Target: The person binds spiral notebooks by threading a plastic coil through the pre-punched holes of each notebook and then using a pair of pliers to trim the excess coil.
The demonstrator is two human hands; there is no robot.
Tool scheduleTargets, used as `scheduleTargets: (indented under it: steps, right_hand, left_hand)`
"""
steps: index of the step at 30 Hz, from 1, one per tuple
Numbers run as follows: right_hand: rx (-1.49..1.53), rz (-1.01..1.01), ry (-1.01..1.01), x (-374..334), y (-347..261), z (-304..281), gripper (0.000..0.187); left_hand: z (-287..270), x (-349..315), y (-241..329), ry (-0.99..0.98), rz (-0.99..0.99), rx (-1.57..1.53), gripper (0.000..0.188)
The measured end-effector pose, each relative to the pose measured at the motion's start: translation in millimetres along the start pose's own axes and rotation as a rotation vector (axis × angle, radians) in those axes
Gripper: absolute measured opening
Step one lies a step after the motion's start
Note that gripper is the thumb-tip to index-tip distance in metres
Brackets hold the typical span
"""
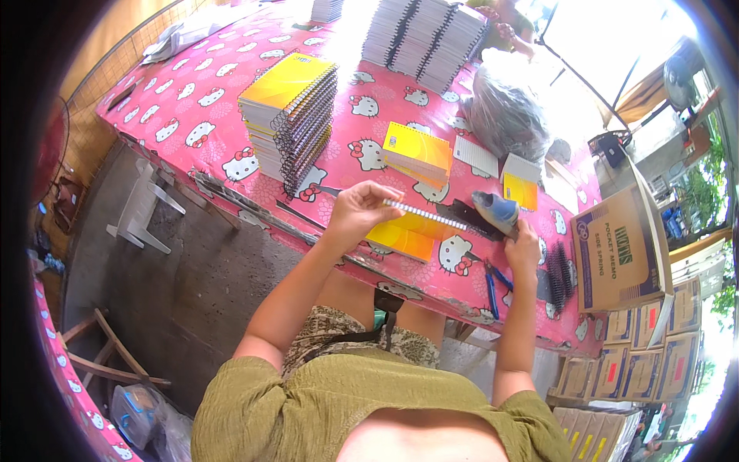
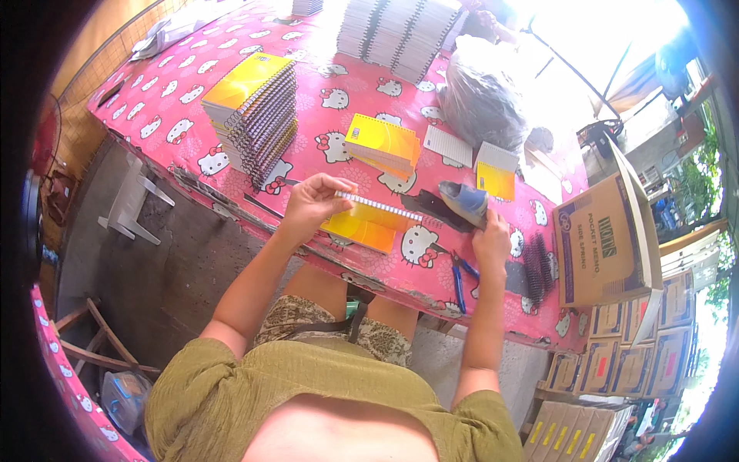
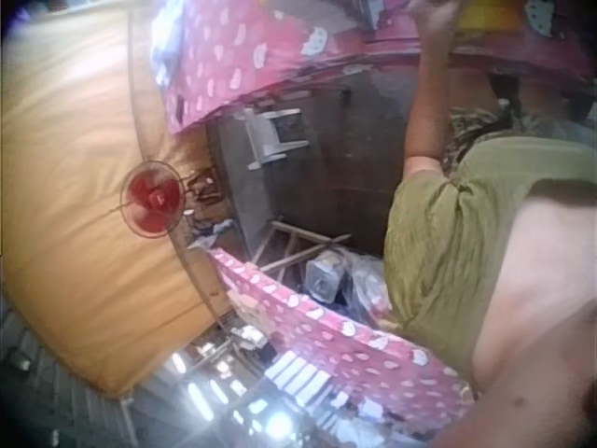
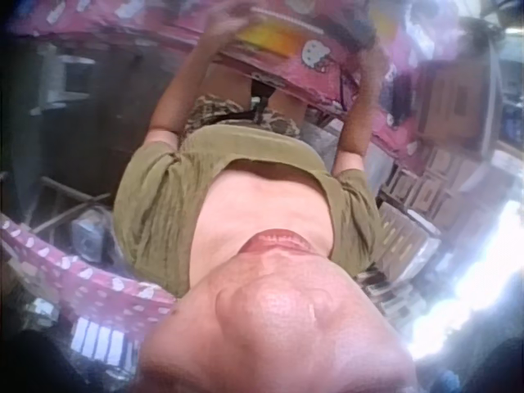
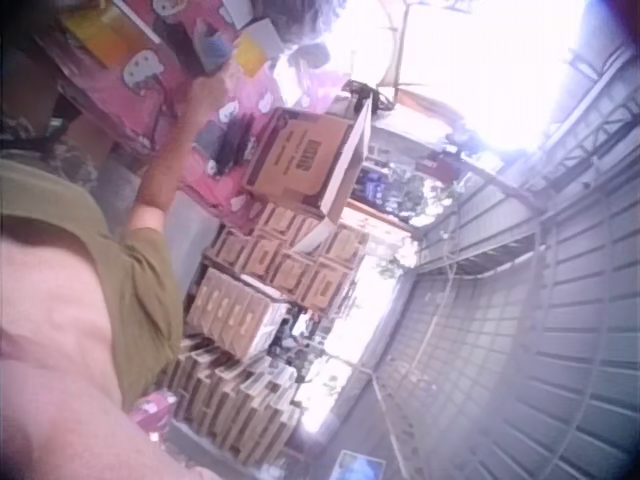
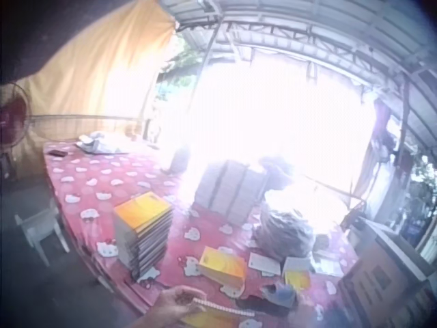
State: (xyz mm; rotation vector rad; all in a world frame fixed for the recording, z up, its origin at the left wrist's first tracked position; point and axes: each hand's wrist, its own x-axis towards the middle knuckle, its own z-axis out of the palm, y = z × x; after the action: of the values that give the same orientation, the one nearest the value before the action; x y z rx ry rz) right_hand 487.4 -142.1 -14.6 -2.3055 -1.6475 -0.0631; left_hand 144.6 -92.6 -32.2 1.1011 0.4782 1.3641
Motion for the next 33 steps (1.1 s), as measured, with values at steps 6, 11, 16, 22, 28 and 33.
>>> scheduleTargets:
  steps: [6,11,16,22,28,33]
  right_hand:
    - [0.172,-0.310,0.119,-93.7,12.3,5.5,0.050]
    - [0.275,-0.195,0.092,-119.0,-9.8,3.7,0.045]
    - [0.701,-0.507,0.109,-119.6,-107.6,-48.1,0.035]
    - [0.668,-0.627,0.136,-107.0,-141.9,-61.5,0.029]
    - [1.811,-0.002,-1.002,-92.1,-127.5,-44.4,0.029]
    - [1.126,-0.219,-0.118,-93.5,-95.6,-30.7,0.034]
  left_hand:
    - [39.7,-1.8,33.5,0.059,0.520,0.536,0.018]
    - [43.0,-19.2,16.9,0.108,0.614,0.689,0.019]
    - [55.8,-25.7,24.3,0.062,0.665,0.703,0.018]
    - [58.5,-28.4,31.7,0.036,0.642,0.673,0.020]
    - [55.7,-26.1,40.2,-0.004,0.814,0.710,0.019]
    - [27.1,26.8,112.8,0.542,0.755,0.439,0.028]
